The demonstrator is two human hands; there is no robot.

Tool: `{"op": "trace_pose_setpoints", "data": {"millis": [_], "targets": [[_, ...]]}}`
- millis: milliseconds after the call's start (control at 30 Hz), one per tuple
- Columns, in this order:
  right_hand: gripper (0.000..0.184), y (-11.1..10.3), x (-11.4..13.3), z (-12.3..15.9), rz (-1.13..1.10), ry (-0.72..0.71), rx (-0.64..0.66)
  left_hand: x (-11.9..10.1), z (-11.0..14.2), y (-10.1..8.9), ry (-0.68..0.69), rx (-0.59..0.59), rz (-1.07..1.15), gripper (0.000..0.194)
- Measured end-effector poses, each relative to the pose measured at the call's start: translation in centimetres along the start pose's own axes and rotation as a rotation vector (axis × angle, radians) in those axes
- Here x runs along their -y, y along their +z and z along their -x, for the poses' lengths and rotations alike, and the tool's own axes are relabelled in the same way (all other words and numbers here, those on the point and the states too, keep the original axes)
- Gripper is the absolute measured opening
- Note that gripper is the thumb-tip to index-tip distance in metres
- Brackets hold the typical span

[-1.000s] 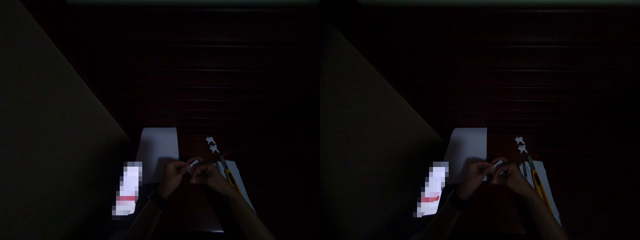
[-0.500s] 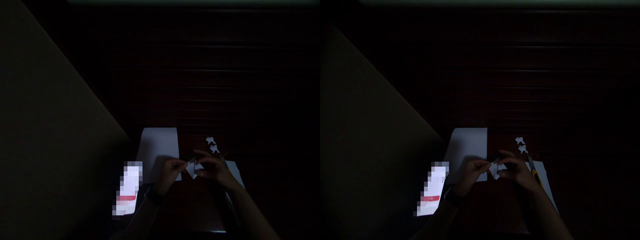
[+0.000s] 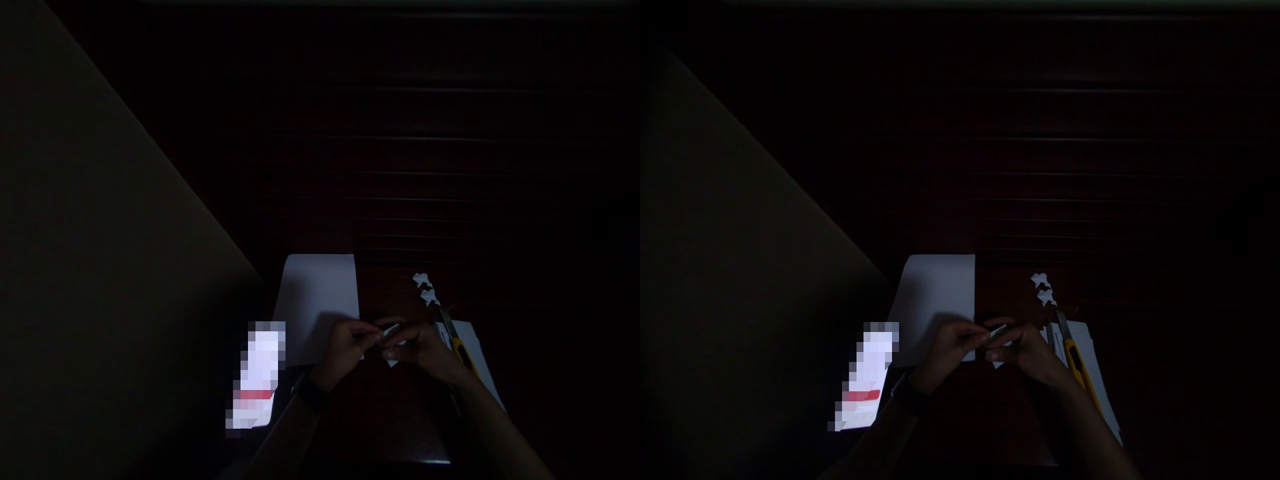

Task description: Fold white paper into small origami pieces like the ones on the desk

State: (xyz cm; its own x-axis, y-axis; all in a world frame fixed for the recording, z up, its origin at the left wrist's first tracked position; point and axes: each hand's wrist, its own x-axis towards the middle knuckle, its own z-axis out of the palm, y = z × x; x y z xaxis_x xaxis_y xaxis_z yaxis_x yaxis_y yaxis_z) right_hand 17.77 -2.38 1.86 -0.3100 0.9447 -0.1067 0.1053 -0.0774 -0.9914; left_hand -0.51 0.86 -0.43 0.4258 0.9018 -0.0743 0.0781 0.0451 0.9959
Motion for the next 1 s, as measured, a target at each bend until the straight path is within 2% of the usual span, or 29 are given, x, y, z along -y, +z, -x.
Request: {"op": "trace_pose_setpoints", "data": {"millis": [100, 267, 500, 567, 833, 1000], "targets": [[0.018, 0.2, 0.3, -0.1, -0.004, -0.023, 0.031, -0.1, 0.1, 0.0, -0.002, -0.002, -0.008, 0.017], [0.019, 0.5, 0.4, -0.1, -0.016, -0.039, -0.023, -0.1, 0.1, 0.0, -0.001, -0.019, 0.018, 0.016], [0.016, 0.6, 0.0, 0.1, 0.089, 0.138, -0.149, -0.4, 0.2, -0.1, -0.017, -0.015, -0.013, 0.022], [0.013, 0.7, 0.1, 0.1, 0.124, 0.146, -0.165, -0.7, 0.3, -0.1, -0.012, -0.025, -0.031, 0.026], [0.007, 1.1, -0.3, -0.2, 0.178, 0.021, -0.263, -0.5, 0.2, 0.3, -0.015, -0.016, 0.001, 0.027], [0.008, 1.3, -0.3, -0.1, 0.221, -0.006, -0.308, 0.0, 0.1, 0.3, -0.015, -0.042, 0.034, 0.026]]}}
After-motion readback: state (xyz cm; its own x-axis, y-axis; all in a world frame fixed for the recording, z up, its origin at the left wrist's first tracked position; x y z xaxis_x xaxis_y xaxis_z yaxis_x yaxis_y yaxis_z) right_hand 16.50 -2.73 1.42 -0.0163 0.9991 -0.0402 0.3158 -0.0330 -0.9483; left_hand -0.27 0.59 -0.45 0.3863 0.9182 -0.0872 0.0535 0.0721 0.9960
